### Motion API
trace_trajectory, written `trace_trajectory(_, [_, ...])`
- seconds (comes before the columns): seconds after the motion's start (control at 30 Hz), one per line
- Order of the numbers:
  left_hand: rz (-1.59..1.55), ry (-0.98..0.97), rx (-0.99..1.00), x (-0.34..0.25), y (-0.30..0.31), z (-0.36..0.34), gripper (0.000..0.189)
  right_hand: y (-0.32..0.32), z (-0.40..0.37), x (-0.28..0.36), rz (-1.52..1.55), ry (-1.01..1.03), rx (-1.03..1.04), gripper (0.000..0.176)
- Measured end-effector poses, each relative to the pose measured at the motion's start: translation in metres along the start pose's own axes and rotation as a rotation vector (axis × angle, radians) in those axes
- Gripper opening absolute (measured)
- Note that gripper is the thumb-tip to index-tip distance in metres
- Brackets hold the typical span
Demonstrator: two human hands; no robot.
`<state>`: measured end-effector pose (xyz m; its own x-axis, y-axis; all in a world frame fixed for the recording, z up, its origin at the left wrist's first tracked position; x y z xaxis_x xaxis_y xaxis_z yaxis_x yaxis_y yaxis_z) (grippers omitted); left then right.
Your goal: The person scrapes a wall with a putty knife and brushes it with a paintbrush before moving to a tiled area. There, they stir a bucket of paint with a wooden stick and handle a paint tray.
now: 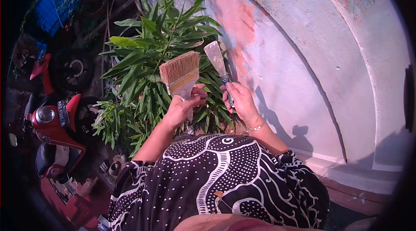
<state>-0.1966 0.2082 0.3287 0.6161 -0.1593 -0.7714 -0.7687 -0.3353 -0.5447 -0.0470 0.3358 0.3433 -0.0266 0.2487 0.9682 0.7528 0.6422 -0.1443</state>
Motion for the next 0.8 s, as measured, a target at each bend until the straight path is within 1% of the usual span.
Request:
trace_trajectory(0.07, [0.040,-0.030,-0.010,-0.005,0.014,-0.009,0.023,0.030,0.001,0.002,-0.153,-0.011,-0.093,0.023])
trace_trajectory(0.1, [0.064,0.012,-0.091,-0.007,0.026,-0.018,0.021,0.052,0.001,0.000,-0.209,-0.015,-0.147,0.022])
trace_trajectory(0.13, [0.086,0.007,-0.140,-0.008,0.039,-0.028,0.020,0.072,0.002,-0.004,-0.266,-0.021,-0.198,0.022])
trace_trajectory(0.17, [0.117,0.000,-0.209,-0.006,0.051,-0.038,0.020,0.089,0.008,-0.010,-0.379,0.104,-0.287,0.022])
trace_trajectory(0.2, [0.070,-0.011,-0.262,-0.001,0.063,-0.047,0.021,0.101,0.013,-0.014,-0.490,0.227,-0.374,0.025])
trace_trajectory(0.23, [0.052,-0.024,-0.343,0.004,0.072,-0.056,0.020,0.106,0.017,-0.018,-0.555,0.294,-0.419,0.028])
trace_trajectory(0.27, [0.030,-0.006,-0.393,0.012,0.080,-0.063,0.020,0.107,0.020,-0.017,-0.623,0.359,-0.468,0.032])
trace_trajectory(0.33, [-0.010,0.021,-0.494,0.033,0.097,-0.072,0.020,0.082,0.043,-0.002,-0.667,0.392,-0.479,0.040])
trace_trajectory(0.37, [-0.069,0.044,-0.505,0.038,0.096,-0.076,0.020,0.078,0.061,-0.008,-0.676,0.441,-0.492,0.042])
trace_trajectory(0.43, [-0.080,0.086,-0.494,0.051,0.098,-0.082,0.019,0.074,0.106,-0.025,-0.694,0.541,-0.511,0.044])
trace_trajectory(0.5, [-0.075,0.135,-0.520,0.058,0.094,-0.086,0.019,0.054,0.147,-0.017,-0.660,0.530,-0.505,0.044])
trace_trajectory(0.57, [-0.019,0.180,-0.529,0.067,0.098,-0.091,0.020,0.045,0.173,0.002,-0.782,0.650,-0.525,0.042])
trace_trajectory(0.6, [0.010,0.199,-0.530,0.070,0.102,-0.093,0.020,0.039,0.174,0.015,-0.844,0.713,-0.537,0.041])
trace_trajectory(0.63, [0.040,0.185,-0.519,0.073,0.109,-0.096,0.021,0.038,0.161,0.022,-0.833,0.663,-0.511,0.040])
trace_trajectory(0.67, [0.044,0.184,-0.554,0.070,0.111,-0.099,0.021,0.042,0.137,0.029,-0.763,0.680,-0.519,0.040])
trace_trajectory(0.7, [0.043,0.182,-0.588,0.064,0.112,-0.104,0.021,0.051,0.111,0.032,-0.695,0.699,-0.523,0.039])
trace_trajectory(0.77, [0.016,0.165,-0.671,0.061,0.118,-0.110,0.021,0.100,0.088,0.005,-0.698,0.802,-0.592,0.039])
trace_trajectory(0.8, [-0.032,0.111,-0.705,0.060,0.120,-0.112,0.021,0.098,0.091,0.010,-0.614,0.741,-0.580,0.039])
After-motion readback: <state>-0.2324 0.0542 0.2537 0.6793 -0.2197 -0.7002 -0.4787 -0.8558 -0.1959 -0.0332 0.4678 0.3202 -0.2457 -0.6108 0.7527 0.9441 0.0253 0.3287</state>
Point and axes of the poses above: each hand's wrist, its own z-axis towards the middle knuckle, its own y-axis out of the back of the hand, x = y × z, the point moved 2 cm from there along z, towards the middle knuckle, and after that the axes turned 11 degrees about y, right-handed, at the moved point
